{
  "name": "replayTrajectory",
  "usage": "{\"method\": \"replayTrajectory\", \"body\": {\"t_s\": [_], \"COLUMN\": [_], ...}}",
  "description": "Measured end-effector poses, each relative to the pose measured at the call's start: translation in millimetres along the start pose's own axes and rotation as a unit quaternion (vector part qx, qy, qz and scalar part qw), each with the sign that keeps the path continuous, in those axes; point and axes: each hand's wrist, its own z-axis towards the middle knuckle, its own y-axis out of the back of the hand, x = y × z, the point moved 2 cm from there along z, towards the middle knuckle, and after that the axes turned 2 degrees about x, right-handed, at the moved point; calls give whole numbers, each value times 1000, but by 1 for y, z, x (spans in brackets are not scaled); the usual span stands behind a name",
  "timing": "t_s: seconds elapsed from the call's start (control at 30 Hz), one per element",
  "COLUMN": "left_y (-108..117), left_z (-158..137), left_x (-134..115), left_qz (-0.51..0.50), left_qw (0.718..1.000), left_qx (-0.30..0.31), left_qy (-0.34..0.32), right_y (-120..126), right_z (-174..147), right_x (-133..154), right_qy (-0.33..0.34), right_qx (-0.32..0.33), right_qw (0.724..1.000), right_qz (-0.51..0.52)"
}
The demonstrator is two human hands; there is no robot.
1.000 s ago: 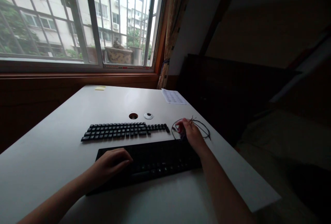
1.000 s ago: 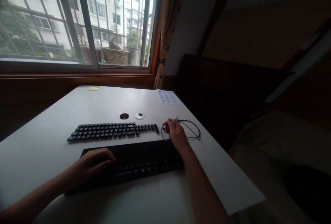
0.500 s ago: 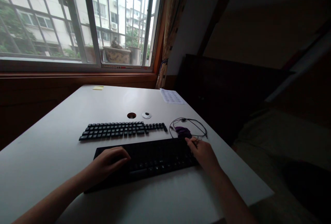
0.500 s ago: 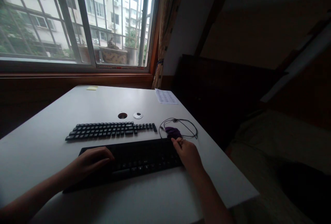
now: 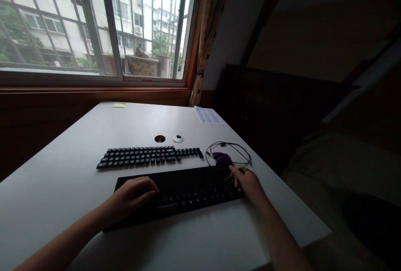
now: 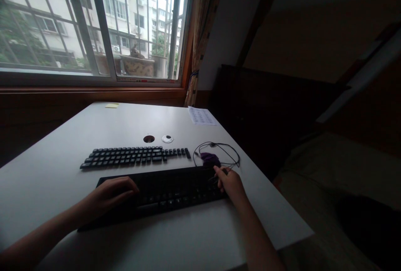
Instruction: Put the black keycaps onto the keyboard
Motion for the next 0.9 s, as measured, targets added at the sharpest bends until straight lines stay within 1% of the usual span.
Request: {"method": "replayTrajectory", "body": {"t_s": [0.1, 0.17, 0.23, 0.3, 0.4, 0.43, 0.5, 0.63, 0.77, 0.9], "left_y": [0, 0, 0, -1, -1, -1, -2, -2, -4, -5], "left_z": [0, 0, 0, 0, -1, -1, -1, 0, -1, -1], "left_x": [0, 0, -1, 0, 1, 2, 3, 6, 11, 13], "left_qz": [1, 1, 0, 1, 4, 4, -1, -30, -62, -93], "left_qw": [1000, 1000, 1000, 1000, 1000, 1000, 1000, 998, 995, 991], "left_qx": [-1, -2, -2, -2, -10, -13, -21, -52, -74, -81], "left_qy": [3, 4, 2, 3, 5, 6, 3, 5, 32, 52], "right_y": [0, 0, -1, -5, -18, -25, -42, -82, -115, -137], "right_z": [0, -3, -7, -11, -14, -15, -16, -22, -34, -47], "right_x": [-2, 2, 12, 26, 50, 57, 71, 95, 118, 133], "right_qy": [2, 7, 18, 41, 83, 85, 81, 103, 141, 180], "right_qx": [-7, -25, -41, -37, 14, 33, 75, 157, 213, 239], "right_qw": [1000, 1000, 999, 998, 996, 995, 991, 973, 954, 940], "right_qz": [9, 0, -4, 3, 32, 49, 79, 135, 159, 165]}}
